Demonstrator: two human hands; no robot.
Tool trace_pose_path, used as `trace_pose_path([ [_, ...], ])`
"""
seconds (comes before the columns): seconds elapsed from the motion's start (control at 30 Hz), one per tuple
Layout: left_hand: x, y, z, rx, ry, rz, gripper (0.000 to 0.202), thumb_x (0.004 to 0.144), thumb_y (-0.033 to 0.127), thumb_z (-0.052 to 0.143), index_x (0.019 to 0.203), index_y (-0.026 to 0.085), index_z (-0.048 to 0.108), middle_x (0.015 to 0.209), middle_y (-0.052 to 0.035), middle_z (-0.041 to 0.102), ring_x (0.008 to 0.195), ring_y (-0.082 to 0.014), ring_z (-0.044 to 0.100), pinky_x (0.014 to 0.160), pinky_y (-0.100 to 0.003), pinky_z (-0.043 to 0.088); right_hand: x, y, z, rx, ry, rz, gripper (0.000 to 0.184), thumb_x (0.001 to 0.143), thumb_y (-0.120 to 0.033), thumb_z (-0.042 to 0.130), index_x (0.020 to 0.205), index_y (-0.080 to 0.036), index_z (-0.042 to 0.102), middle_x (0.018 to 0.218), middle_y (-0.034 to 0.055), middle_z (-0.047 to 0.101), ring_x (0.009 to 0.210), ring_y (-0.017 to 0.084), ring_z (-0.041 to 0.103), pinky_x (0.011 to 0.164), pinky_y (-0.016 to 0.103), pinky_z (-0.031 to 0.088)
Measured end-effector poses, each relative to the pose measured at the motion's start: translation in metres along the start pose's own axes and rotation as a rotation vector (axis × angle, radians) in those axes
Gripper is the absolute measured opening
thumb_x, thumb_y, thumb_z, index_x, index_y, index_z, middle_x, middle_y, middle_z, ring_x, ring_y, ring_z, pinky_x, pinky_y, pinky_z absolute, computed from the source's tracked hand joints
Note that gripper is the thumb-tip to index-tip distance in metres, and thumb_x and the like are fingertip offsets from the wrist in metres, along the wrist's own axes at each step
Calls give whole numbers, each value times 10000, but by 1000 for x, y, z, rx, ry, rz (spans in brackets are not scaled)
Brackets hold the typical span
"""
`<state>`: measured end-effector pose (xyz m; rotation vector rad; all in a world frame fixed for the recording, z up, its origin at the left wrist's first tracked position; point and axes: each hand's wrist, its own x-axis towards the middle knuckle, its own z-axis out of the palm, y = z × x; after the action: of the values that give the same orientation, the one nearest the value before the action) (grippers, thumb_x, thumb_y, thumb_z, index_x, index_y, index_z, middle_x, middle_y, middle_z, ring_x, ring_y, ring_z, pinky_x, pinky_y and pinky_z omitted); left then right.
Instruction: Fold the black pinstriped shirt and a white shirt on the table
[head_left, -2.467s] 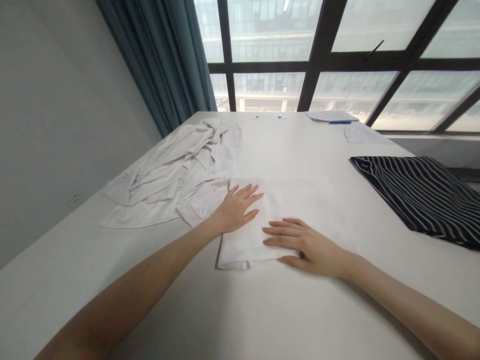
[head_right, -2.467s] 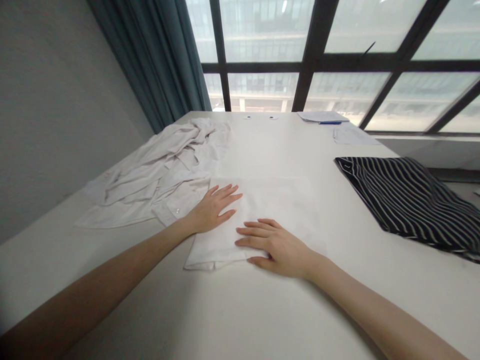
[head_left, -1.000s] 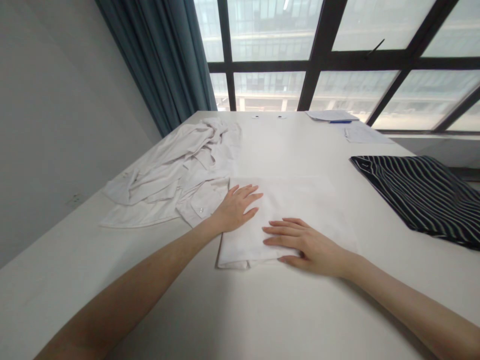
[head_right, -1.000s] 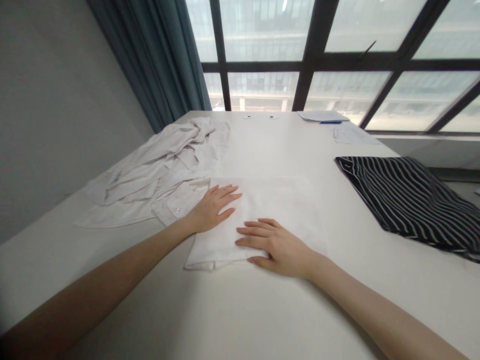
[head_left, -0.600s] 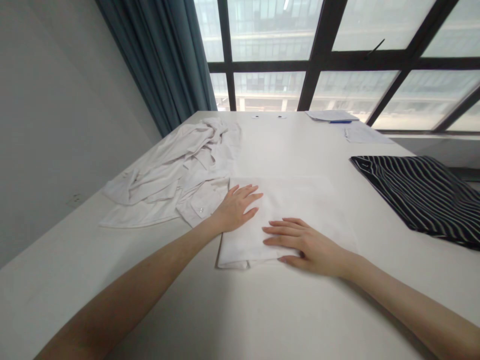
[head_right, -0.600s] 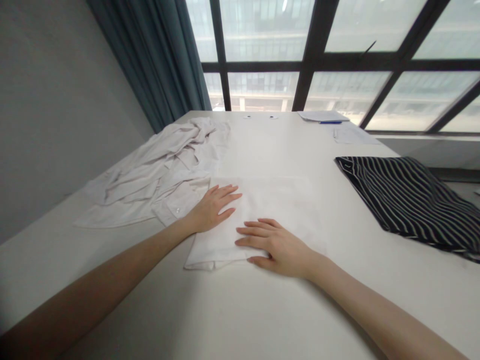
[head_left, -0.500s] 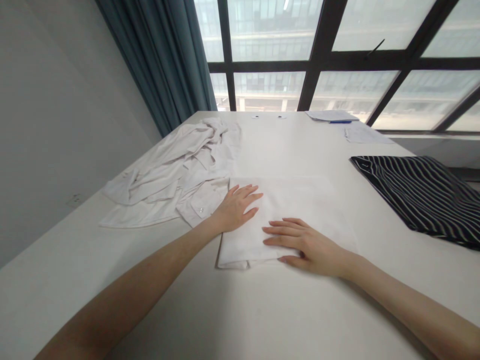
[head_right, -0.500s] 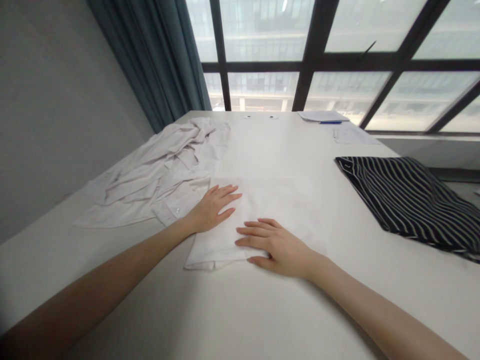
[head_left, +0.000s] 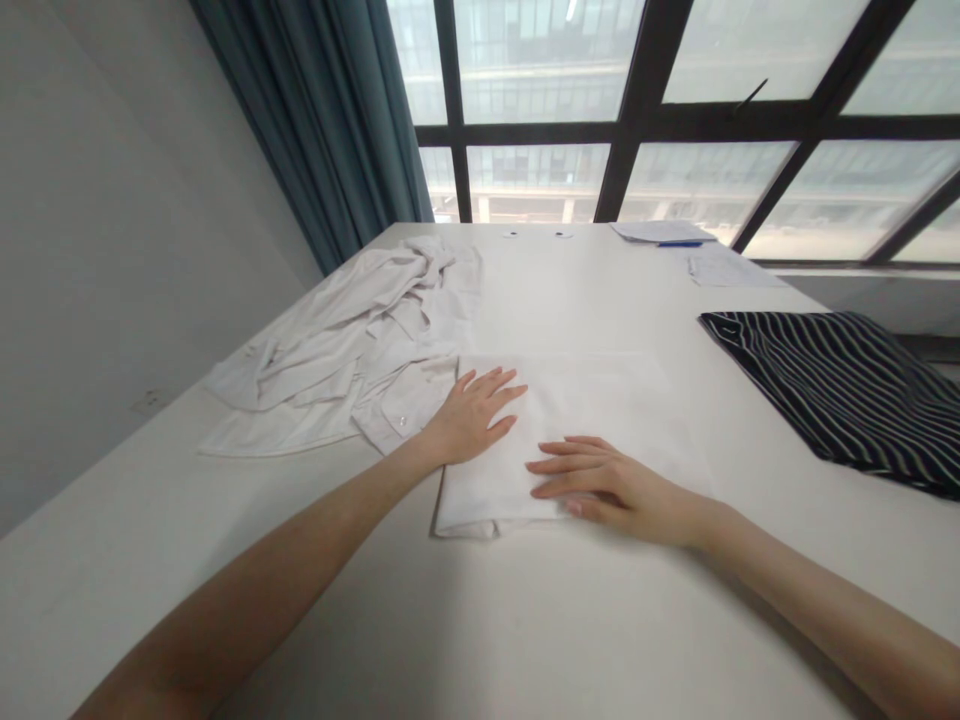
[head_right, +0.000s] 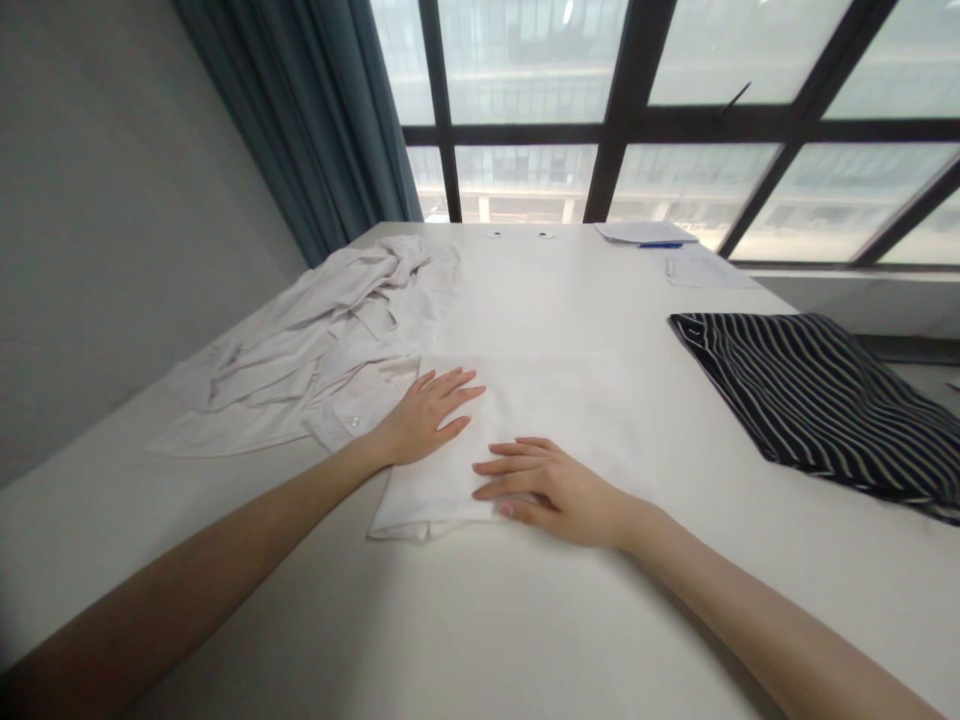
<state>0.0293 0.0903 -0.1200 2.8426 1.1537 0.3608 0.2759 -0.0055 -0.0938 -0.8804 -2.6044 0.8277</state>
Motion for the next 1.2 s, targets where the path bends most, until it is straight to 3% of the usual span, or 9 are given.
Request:
trace_pose_path([
  [0.37,1,-12,-1,76,-52,-104,547,987,442,409,1493,253,326,1598,-50,244,1484,-262,167,1184,-529,173,-6,1,-20,276,-174,76,283,962,-410,508,1098,-302,732,1298,0,646,1408,204,362,1189,463,150],
  [0.53,1,-23,1,137,-2,-139,546,994,433,391,1497,228,325,1591,-65,265,1481,-266,177,1184,-512,189,-11,1,-31,400,-242,108,293,943,-436,532,930,-284,782,1239,13,682,1424,222,333,1197,468,143],
  [0.63,1,-24,3,167,44,-125,534,995,421,387,1488,221,345,1578,-78,297,1477,-269,194,1178,-508,208,-15,8,-36,518,-125,134,340,940,-439,532,837,-237,786,1064,52,751,1294,237,515,1151,463,283],
  [0.7,0,-22,3,187,56,-114,528,994,414,393,1482,214,357,1575,-84,305,1472,-273,208,1174,-509,216,-19,18,-39,536,108,222,373,940,-461,516,847,-215,780,1062,72,750,1173,247,613,1083,455,393],
  [0.8,0,-20,0,222,43,-108,524,994,399,404,1474,192,372,1571,-96,309,1461,-285,240,1169,-511,223,-27,44,-40,290,498,362,364,936,-475,495,1025,-232,752,1206,74,697,1229,263,574,1098,472,382],
  [0.87,1,-17,-4,252,36,-108,516,991,384,415,1462,176,393,1561,-112,326,1448,-297,269,1158,-515,236,-32,63,-38,5,621,377,366,934,-453,482,1105,-236,723,1280,81,654,1324,277,479,1130,495,335],
  [1.0,-1,-1,-11,279,35,-58,512,967,394,467,1419,152,459,1508,-169,402,1403,-323,352,1145,-534,235,-38,90,-28,-412,569,370,422,940,-395,443,1242,-180,644,1427,127,526,1395,302,375,1130,514,326],
  [1.1,-9,25,-11,163,-18,74,556,961,480,460,1423,171,450,1505,-170,407,1403,-304,359,1167,-522,194,-39,95,-24,-524,493,425,464,960,-398,405,1356,-203,548,1497,101,446,1415,303,336,1118,526,333],
  [1.2,-17,50,-9,-28,-94,248,603,962,541,425,1465,212,389,1556,-155,320,1451,-276,272,1182,-495,179,-38,94,-23,-583,438,486,484,969,-434,378,1405,-258,490,1534,64,396,1425,316,311,1092,551,349],
])
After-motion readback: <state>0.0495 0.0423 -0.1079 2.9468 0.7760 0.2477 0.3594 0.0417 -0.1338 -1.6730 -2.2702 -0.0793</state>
